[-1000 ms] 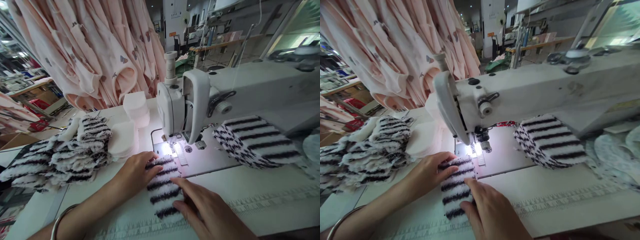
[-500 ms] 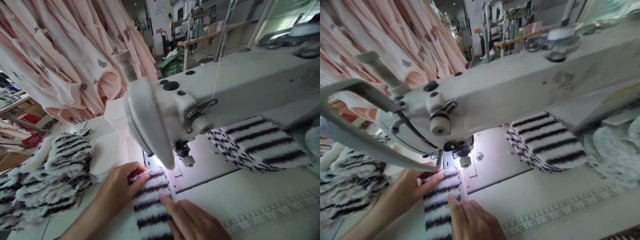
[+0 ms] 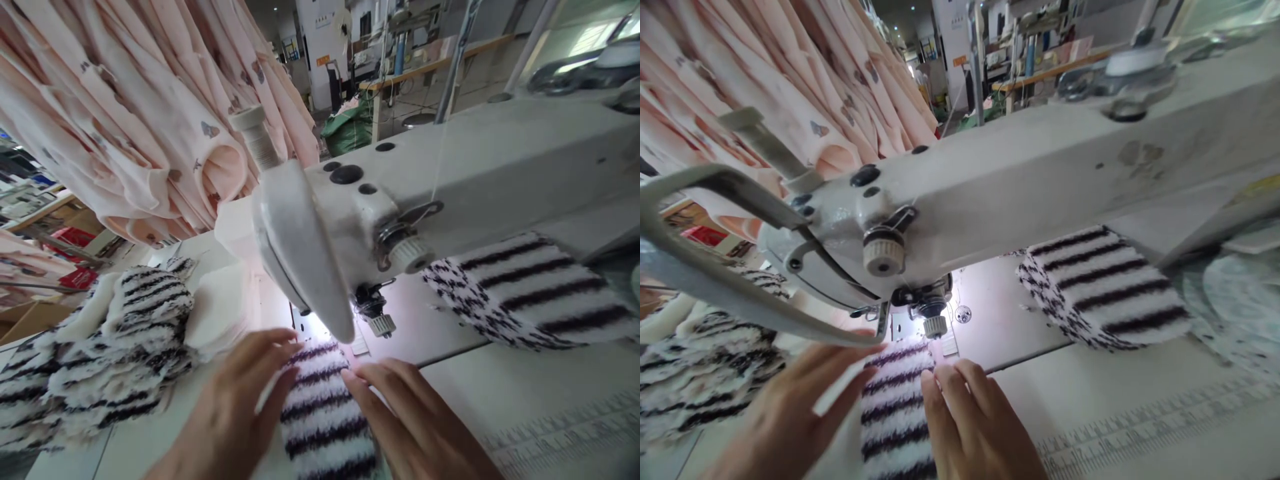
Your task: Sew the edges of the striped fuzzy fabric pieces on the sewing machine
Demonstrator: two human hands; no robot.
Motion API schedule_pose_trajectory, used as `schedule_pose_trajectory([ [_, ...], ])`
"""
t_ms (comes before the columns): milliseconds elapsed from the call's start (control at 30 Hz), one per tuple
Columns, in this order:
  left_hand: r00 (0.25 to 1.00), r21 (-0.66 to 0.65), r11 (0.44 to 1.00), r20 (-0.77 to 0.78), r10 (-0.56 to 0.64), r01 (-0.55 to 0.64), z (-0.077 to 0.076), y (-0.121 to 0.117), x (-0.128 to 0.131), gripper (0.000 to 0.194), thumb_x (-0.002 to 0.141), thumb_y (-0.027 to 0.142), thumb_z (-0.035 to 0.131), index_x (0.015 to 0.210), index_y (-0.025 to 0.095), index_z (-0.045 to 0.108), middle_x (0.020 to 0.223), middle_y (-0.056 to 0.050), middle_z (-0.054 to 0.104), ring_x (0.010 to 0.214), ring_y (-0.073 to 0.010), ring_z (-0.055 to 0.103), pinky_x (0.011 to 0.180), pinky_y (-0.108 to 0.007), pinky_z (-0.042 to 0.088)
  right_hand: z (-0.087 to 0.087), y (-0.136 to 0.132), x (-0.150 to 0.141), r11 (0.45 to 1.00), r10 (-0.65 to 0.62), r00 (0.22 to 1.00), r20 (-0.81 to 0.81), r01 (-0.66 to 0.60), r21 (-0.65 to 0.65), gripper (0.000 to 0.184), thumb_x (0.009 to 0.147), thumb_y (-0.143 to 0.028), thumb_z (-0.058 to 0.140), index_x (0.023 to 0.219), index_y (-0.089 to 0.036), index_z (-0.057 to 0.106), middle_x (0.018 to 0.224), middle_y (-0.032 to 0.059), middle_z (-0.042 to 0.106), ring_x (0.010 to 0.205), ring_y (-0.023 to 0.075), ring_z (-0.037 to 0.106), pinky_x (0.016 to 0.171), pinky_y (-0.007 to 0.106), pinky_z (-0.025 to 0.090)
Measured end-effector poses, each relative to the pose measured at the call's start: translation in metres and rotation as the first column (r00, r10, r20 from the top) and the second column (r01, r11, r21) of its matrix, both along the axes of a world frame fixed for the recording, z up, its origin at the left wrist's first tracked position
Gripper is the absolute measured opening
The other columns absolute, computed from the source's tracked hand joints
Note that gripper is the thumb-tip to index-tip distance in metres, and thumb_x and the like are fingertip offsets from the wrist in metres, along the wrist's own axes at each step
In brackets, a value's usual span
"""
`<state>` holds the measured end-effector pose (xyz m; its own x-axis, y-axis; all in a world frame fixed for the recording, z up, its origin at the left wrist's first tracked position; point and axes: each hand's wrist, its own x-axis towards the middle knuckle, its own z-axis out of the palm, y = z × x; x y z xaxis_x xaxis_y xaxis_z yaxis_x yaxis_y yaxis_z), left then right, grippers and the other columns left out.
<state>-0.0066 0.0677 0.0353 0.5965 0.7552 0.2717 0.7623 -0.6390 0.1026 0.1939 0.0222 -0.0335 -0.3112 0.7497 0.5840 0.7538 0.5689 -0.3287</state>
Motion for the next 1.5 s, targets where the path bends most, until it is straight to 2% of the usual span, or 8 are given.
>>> schedule_pose_trajectory([
  [167,0.964,0.005,0.972,-0.134,-0.230,0.233,-0.023,-0.017,0.015,0.037,0.088,0.006,0.037,0.122,-0.001,0.046,0.124,-0.021,0.053,0.120,-0.0264,0.048,0.096,-0.036,0.049,-0.019,0.003,-0.013,0.993,-0.009,0.997,0.072,0.001,0.115,0.042,0.092,-0.007,0.024,0.113,-0.010,0.060,0.122,0.0079,0.057,0.113,0.0198,0.050,0.089,0.034,0.041],
  [367,0.974,-0.011,0.978,-0.084,-0.208,0.208,-0.033,-0.008,0.017,0.040,0.087,0.005,0.036,0.126,0.000,0.041,0.124,-0.022,0.054,0.118,-0.0269,0.050,0.093,-0.040,0.051,-0.023,0.009,-0.019,0.993,-0.075,0.990,0.118,0.063,0.105,0.042,0.089,-0.005,0.024,0.113,-0.005,0.058,0.119,0.0121,0.059,0.111,0.0229,0.051,0.088,0.037,0.038],
  [567,0.991,-0.031,0.991,-0.026,-0.132,0.131,-0.032,-0.001,0.019,0.038,0.086,0.006,0.036,0.124,0.003,0.043,0.120,-0.019,0.056,0.115,-0.0252,0.052,0.089,-0.040,0.053,-0.013,0.020,-0.027,0.992,-0.108,0.992,0.062,0.103,0.069,0.046,0.083,0.000,0.022,0.111,-0.006,0.059,0.118,0.0089,0.060,0.103,0.0206,0.054,0.086,0.037,0.036],
  [767,0.992,-0.035,0.991,-0.009,-0.127,0.127,-0.038,0.001,0.019,0.038,0.087,0.006,0.037,0.124,0.005,0.043,0.119,-0.019,0.057,0.113,-0.0249,0.053,0.090,-0.042,0.052,-0.018,0.020,-0.024,0.990,-0.119,0.988,0.094,0.111,0.091,0.049,0.079,0.001,0.024,0.111,-0.008,0.060,0.109,0.0061,0.064,0.102,0.0198,0.054,0.088,0.038,0.036],
  [933,0.986,-0.132,0.978,0.068,-0.154,0.162,-0.023,0.005,0.011,0.037,0.087,0.005,0.043,0.123,0.009,0.046,0.117,-0.014,0.057,0.111,-0.0213,0.052,0.092,-0.037,0.050,-0.014,0.020,-0.001,0.996,0.046,0.996,0.073,-0.040,-0.080,0.054,0.079,0.001,0.025,0.126,-0.013,0.049,0.121,0.0056,0.055,0.112,0.0197,0.046,0.092,0.037,0.039],
  [1100,0.983,-0.324,0.938,0.170,-0.074,0.127,-0.003,0.005,-0.005,0.012,0.086,0.012,0.054,0.093,0.019,0.061,0.091,-0.001,0.061,0.082,-0.0106,0.059,0.073,-0.022,0.050,-0.004,0.025,0.019,0.935,0.209,0.975,-0.078,-0.222,-0.275,0.047,0.080,0.005,0.035,0.117,-0.020,0.051,0.099,0.0038,0.055,0.092,0.0149,0.051,0.078,0.029,0.046],
  [1300,0.985,-0.457,0.875,0.137,-0.107,0.159,-0.015,0.005,-0.011,0.008,0.084,0.012,0.055,0.085,0.018,0.061,0.088,-0.003,0.058,0.078,-0.0118,0.056,0.068,-0.023,0.049,-0.006,0.040,0.012,0.943,0.218,0.974,0.057,-0.195,-0.271,0.034,0.072,0.011,0.035,0.079,-0.016,0.055,0.077,0.0012,0.048,0.068,0.0122,0.045,0.052,0.024,0.034],
  [1500,0.964,-0.364,0.896,0.169,-0.205,0.254,-0.006,-0.004,-0.005,0.015,0.088,0.012,0.050,0.096,0.017,0.062,0.098,-0.006,0.059,0.088,-0.0132,0.057,0.078,-0.026,0.051,0.013,0.013,0.009,0.980,0.142,0.989,0.047,-0.134,-0.144,0.035,0.079,0.008,0.033,0.092,-0.012,0.060,0.084,0.0045,0.054,0.079,0.0153,0.049,0.066,0.028,0.041],
])
